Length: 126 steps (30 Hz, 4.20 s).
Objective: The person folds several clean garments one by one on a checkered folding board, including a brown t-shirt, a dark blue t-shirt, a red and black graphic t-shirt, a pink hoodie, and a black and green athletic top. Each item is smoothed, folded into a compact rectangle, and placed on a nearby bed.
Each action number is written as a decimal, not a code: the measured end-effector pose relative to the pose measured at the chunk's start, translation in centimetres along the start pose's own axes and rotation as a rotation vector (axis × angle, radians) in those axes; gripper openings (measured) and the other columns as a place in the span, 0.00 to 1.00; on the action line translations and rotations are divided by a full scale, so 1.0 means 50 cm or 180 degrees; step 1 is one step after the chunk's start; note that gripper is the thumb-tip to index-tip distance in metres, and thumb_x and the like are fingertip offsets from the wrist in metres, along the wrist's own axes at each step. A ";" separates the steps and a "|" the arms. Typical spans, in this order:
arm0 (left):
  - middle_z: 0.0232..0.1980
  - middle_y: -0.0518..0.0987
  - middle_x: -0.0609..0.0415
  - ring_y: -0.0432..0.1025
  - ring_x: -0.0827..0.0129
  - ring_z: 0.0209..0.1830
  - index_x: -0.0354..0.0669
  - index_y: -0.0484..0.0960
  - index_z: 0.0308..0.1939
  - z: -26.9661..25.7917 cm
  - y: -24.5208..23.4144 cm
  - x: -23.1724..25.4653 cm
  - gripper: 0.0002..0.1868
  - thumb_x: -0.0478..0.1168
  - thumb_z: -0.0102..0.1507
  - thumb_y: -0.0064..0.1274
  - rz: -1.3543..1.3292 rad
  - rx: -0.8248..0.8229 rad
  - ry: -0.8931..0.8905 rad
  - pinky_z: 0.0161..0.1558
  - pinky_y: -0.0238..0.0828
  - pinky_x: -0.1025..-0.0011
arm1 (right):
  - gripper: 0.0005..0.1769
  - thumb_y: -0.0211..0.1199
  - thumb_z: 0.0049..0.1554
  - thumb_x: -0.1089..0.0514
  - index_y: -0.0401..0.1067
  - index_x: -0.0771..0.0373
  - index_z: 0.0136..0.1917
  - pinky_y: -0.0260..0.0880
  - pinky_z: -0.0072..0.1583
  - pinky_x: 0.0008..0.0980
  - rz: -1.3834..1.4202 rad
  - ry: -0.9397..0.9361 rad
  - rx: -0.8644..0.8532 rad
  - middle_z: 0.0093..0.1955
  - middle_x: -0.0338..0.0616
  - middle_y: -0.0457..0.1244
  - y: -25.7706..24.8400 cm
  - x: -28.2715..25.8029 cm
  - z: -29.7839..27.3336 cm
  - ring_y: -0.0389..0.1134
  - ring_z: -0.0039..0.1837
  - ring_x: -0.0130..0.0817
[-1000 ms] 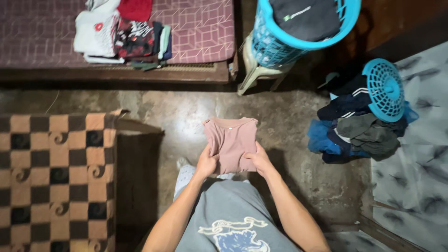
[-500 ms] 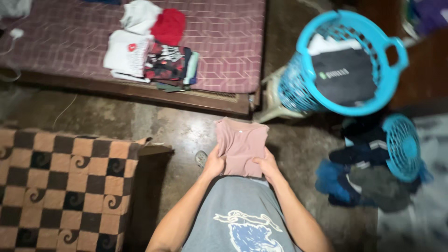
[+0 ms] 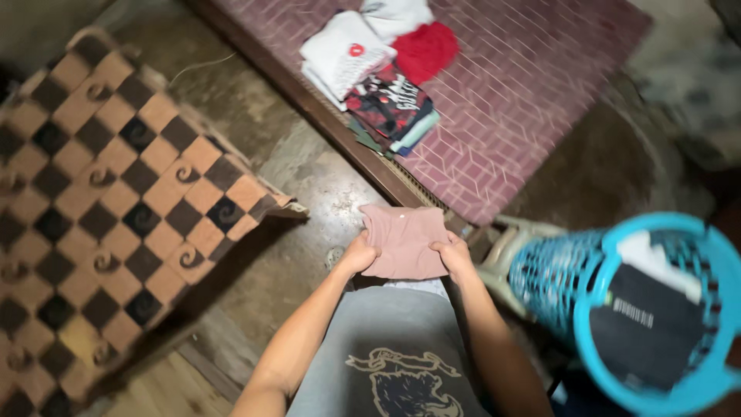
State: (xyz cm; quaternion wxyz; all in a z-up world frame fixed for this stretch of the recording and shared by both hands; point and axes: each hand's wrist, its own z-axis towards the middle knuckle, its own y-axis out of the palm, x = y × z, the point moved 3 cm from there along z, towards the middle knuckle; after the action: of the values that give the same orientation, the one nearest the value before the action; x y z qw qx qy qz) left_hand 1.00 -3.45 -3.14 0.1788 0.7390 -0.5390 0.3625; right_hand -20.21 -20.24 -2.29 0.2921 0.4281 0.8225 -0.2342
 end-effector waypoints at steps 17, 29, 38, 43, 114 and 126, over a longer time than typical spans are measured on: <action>0.68 0.72 0.36 0.68 0.53 0.69 0.43 0.60 0.76 0.134 -0.018 0.287 0.45 0.50 0.57 0.59 -0.0807 0.2298 0.0153 0.68 0.61 0.65 | 0.38 0.68 0.52 0.61 0.62 0.72 0.73 0.56 0.70 0.47 -0.2406 -0.3436 -0.0040 0.72 0.66 0.56 -0.004 -0.687 0.318 0.57 0.72 0.61; 0.43 0.84 0.49 0.76 0.63 0.43 0.39 0.84 0.52 -0.059 0.259 -0.185 0.18 0.41 0.60 0.57 -0.1088 0.1804 -0.0459 0.47 0.73 0.64 | 0.17 0.63 0.51 0.63 0.79 0.63 0.55 0.71 0.57 0.33 -0.1563 -0.1295 -0.0653 0.51 0.46 0.73 -0.155 0.037 0.118 0.73 0.53 0.35; 0.49 0.85 0.49 0.78 0.67 0.51 0.37 0.81 0.56 -0.246 0.411 -0.235 0.23 0.43 0.60 0.60 -0.0477 0.0789 0.0323 0.55 0.72 0.69 | 0.16 0.64 0.56 0.62 0.79 0.63 0.57 0.66 0.42 0.30 -0.0494 -0.0612 -0.0193 0.44 0.45 0.70 -0.249 0.267 -0.147 0.64 0.40 0.30; 0.52 0.85 0.48 0.78 0.65 0.54 0.38 0.81 0.58 -0.378 0.524 -0.142 0.23 0.43 0.60 0.60 -0.0267 0.0191 0.0626 0.56 0.72 0.68 | 0.16 0.64 0.54 0.62 0.78 0.63 0.57 0.72 0.46 0.28 0.0277 -0.0715 0.0082 0.50 0.40 0.71 -0.368 0.319 -0.336 0.70 0.48 0.25; 0.76 0.56 0.33 0.50 0.47 0.77 0.36 0.42 0.83 -0.828 0.348 -0.217 0.60 0.65 0.62 0.58 -0.1293 0.2238 0.1822 0.75 0.45 0.58 | 0.40 0.53 0.56 0.31 0.72 0.67 0.63 0.71 0.64 0.42 0.0582 0.0570 -0.3269 0.59 0.53 0.69 -0.012 0.303 -0.664 0.72 0.59 0.44; 0.46 0.81 0.54 0.75 0.70 0.44 0.34 0.76 0.56 -0.781 0.011 -0.408 0.27 0.35 0.53 0.60 -0.3129 0.3321 0.1664 0.48 0.74 0.73 | 0.27 0.57 0.50 0.50 0.72 0.69 0.58 0.70 0.63 0.48 0.0163 0.1149 -0.3177 0.54 0.57 0.70 0.387 0.277 -0.622 0.71 0.55 0.52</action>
State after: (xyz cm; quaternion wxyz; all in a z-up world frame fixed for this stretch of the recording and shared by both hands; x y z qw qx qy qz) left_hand -16.11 35.54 8.24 0.0691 0.7728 0.1530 0.6121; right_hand -19.06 17.54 8.04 0.3198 0.2904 0.8605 0.2703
